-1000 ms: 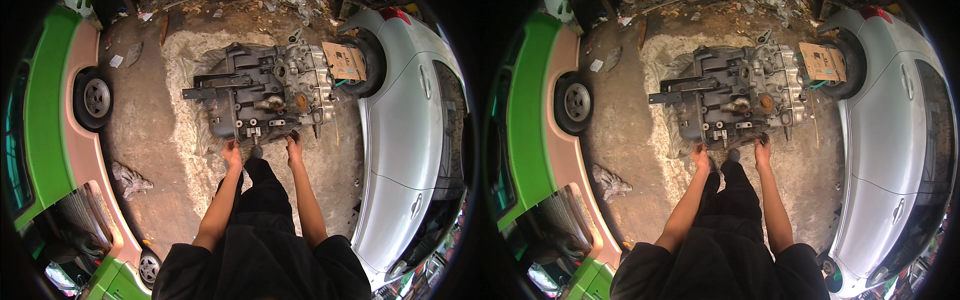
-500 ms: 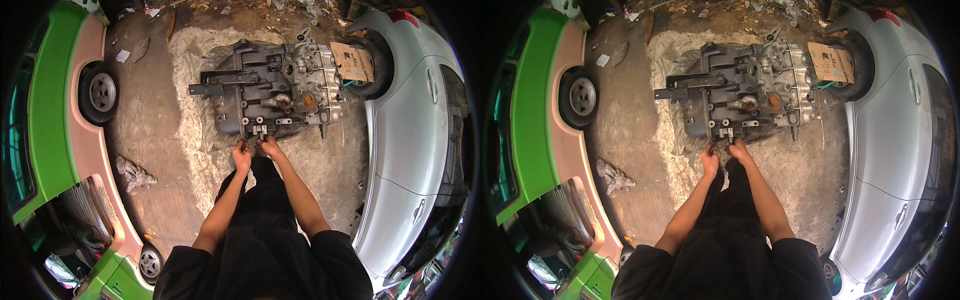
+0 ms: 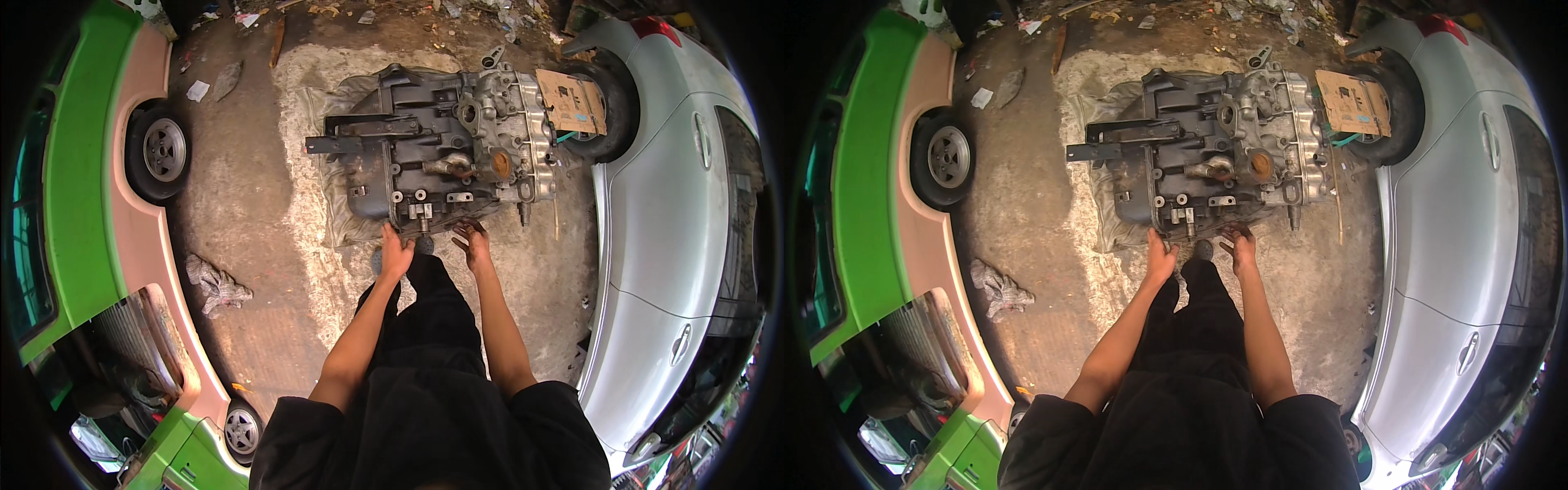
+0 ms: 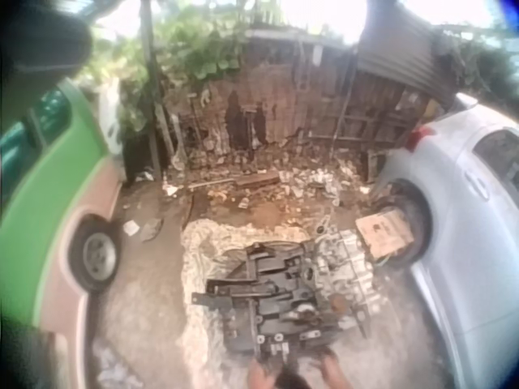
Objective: The person uses a wrench to loosen and remove bolts from a car engine block resting on the ground. They repeatedly turn the wrench, remove bolts by hand, and place them on a nearby cardboard sheet. The person continues this process across multiple bolt locations on the engine.
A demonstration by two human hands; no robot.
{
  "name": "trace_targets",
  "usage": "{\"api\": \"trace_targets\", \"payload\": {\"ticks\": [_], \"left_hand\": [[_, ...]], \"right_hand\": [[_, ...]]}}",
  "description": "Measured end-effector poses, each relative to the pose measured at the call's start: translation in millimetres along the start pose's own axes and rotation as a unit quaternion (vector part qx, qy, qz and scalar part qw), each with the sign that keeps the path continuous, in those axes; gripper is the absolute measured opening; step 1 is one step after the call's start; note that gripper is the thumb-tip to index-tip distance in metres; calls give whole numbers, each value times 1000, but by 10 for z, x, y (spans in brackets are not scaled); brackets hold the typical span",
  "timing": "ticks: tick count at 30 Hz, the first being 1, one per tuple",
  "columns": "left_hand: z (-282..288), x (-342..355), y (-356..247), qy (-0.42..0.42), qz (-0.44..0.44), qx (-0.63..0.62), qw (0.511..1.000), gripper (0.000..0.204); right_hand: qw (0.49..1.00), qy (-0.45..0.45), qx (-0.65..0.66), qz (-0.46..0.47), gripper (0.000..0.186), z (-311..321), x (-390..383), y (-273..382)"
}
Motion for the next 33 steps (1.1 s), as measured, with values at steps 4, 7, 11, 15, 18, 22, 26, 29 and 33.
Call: {"api": "trace_targets", "payload": {"ticks": [4, 7, 11, 15, 18, 22, 26, 29, 33], "left_hand": [[4, 16, -26, 15, 11, 28, 999, 74], [-5, 21, 6, 1, 7, 33, 999, 74], [19, 96, 104, 36, -4, -86, 996, 74], [-40, 140, 230, 8, 24, -125, 992, 79], [-101, 158, 345, -10, 23, -132, 991, 82], [-144, 153, 397, -13, 47, -133, 990, 81], [-183, 131, 238, -26, -7, -166, 986, 69], [-141, 112, 158, 11, 64, -100, 993, 57], [-52, -15, 76, 12, 24, -80, 996, 50]], "right_hand": [[994, -33, -98, 21, 37, 115, 29, 297], [985, -20, -167, 36, 30, 64, 107, 497], [918, -79, -385, 61, 28, 48, 198, 649], [853, -96, -502, 104, 28, 77, 301, 685], [762, -119, -603, 205, 28, 64, 349, 612], [686, -125, -672, 250, 29, 45, 415, 512], [675, -106, -684, 255, 28, 65, 473, 501], [688, -107, -676, 240, 27, 69, 492, 493], [628, -94, -726, 264, 28, 57, 521, 483]]}}
Point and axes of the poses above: each hand's wrist, its own x-axis towards the middle knuckle, its own z-axis out of the back of the hand, y = z × x, the point moved 1 cm from there along x, towards the middle knuckle, and after that the axes turned 5 degrees about -z, right-handed, at the moved point
